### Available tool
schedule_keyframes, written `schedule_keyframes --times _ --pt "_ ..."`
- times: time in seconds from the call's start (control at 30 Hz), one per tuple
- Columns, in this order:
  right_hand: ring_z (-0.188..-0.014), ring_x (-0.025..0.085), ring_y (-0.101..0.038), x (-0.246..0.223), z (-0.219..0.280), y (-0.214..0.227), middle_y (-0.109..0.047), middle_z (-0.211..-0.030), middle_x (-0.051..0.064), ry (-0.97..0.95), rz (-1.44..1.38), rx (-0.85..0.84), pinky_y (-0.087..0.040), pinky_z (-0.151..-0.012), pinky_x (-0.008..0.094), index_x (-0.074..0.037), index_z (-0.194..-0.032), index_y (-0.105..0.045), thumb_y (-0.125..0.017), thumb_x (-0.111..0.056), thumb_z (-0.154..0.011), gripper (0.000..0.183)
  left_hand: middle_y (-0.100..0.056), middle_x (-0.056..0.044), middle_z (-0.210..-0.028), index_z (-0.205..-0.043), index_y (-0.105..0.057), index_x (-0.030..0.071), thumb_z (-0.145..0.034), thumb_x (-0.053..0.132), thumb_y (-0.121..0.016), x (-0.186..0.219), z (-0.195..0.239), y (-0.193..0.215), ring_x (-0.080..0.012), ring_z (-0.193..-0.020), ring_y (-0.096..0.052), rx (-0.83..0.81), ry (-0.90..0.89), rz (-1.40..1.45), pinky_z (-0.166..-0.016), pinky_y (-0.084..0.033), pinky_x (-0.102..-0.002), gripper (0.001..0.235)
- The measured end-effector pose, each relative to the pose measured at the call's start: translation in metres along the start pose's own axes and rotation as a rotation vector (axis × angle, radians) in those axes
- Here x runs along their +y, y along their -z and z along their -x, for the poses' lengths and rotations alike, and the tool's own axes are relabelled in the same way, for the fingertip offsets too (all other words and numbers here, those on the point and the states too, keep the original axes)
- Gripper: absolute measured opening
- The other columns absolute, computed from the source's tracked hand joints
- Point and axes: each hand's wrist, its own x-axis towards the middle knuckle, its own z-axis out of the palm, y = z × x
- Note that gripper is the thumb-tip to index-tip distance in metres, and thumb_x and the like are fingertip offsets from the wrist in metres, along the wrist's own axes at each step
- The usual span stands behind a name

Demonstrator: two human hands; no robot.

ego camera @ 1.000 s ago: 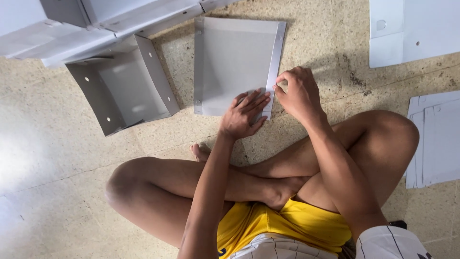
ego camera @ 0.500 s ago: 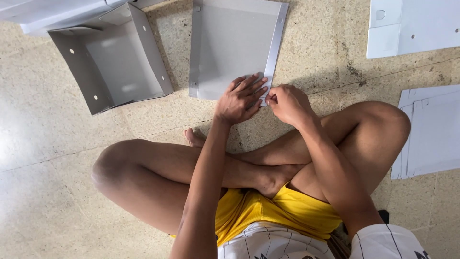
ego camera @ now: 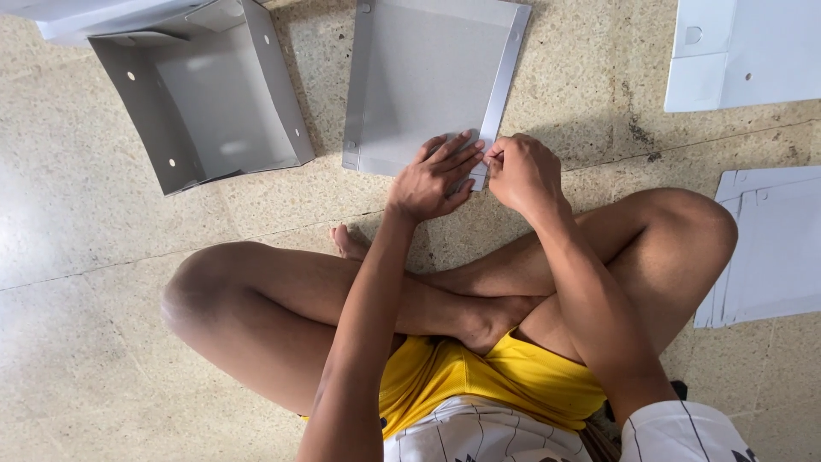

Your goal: The person sits cross-legged on the floor and assembles white cardboard boxes by hand. They fold the flaps of flat-packed box components and interlock the tabs to form the box structure. Completed boxes are stacked nearby while additional flat components are processed one at a time.

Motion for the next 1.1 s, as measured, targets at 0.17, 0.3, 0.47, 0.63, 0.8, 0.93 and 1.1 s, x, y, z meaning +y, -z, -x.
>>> schedule_keyframes --times 0.17,0.3,0.47,0.63,0.8,0.93,1.1 --pt "-0.093 0.034 -0.071 0.003 -0.006 -0.001 -0.070 -0.090 0.004 -0.022 0.033 0.036 -0.057 -0.076 0.055 -0.021 -0.100 -0.072 -0.063 -0.027 -0.091 0.014 -0.068 -0.004 -0.134 -0.124 -0.069 0.010 -0.091 0.028 -0.068 0.000 0.001 0.003 -0.0225 -0.135 -0.054 0.014 -0.003 -0.005 -0.112 -0.041 -0.043 0.038" --pt "-0.092 0.041 -0.069 -0.003 -0.012 0.011 -0.068 -0.088 0.011 0.006 -0.011 0.203 -0.056 -0.077 0.058 -0.012 -0.097 -0.073 -0.064 -0.014 -0.090 0.012 -0.068 -0.005 -0.133 -0.122 -0.070 0.009 -0.090 0.027 -0.068 0.000 0.003 0.002 -0.0224 -0.136 -0.053 0.018 0.008 0.025 -0.113 -0.040 -0.043 0.037" --pt "-0.089 0.040 -0.070 0.010 -0.035 0.010 -0.068 -0.085 0.010 0.034 -0.008 0.280 -0.057 -0.073 0.058 -0.013 -0.095 -0.073 -0.066 -0.014 -0.089 0.009 -0.068 -0.004 -0.133 -0.122 -0.070 0.010 -0.090 0.028 -0.068 -0.003 0.008 -0.006 -0.0211 -0.136 -0.052 0.051 0.014 0.031 -0.112 -0.040 -0.042 0.037" --pt "-0.083 0.039 -0.072 0.015 -0.064 0.021 -0.070 -0.079 0.008 0.040 -0.005 0.378 -0.057 -0.072 0.054 -0.013 -0.091 -0.075 -0.068 -0.012 -0.087 0.007 -0.067 -0.003 -0.136 -0.124 -0.069 0.011 -0.088 0.028 -0.068 -0.006 0.011 -0.010 -0.0204 -0.138 -0.051 0.030 0.010 0.009 -0.113 -0.039 -0.042 0.040" --pt "-0.069 0.013 -0.066 -0.012 -0.079 0.061 -0.075 -0.084 0.003 -0.054 -0.151 0.290 -0.056 -0.057 0.029 -0.011 -0.083 -0.072 -0.060 0.010 -0.084 0.025 -0.051 -0.005 -0.151 -0.137 -0.064 0.004 -0.099 0.028 -0.055 -0.008 0.012 0.001 -0.0221 -0.146 -0.037 -0.162 -0.014 -0.035 -0.114 -0.037 -0.046 0.046" --pt "-0.075 0.015 -0.073 -0.003 -0.102 0.066 -0.078 -0.092 0.008 -0.043 -0.177 0.397 -0.061 -0.060 0.028 -0.007 -0.090 -0.075 -0.063 0.009 -0.083 0.021 -0.051 -0.005 -0.151 -0.138 -0.063 0.005 -0.099 0.028 -0.055 -0.008 0.012 0.000 -0.0224 -0.146 -0.037 -0.160 -0.013 -0.033 -0.114 -0.037 -0.046 0.046" --pt "-0.073 0.014 -0.071 -0.008 -0.108 0.068 -0.077 -0.085 0.004 -0.087 -0.183 0.452 -0.059 -0.060 0.032 -0.010 -0.089 -0.076 -0.066 0.003 -0.085 0.016 -0.051 -0.004 -0.151 -0.136 -0.065 0.005 -0.099 0.027 -0.053 -0.008 0.012 0.000 -0.0220 -0.146 -0.037 -0.164 -0.003 -0.037 -0.113 -0.037 -0.045 0.044"
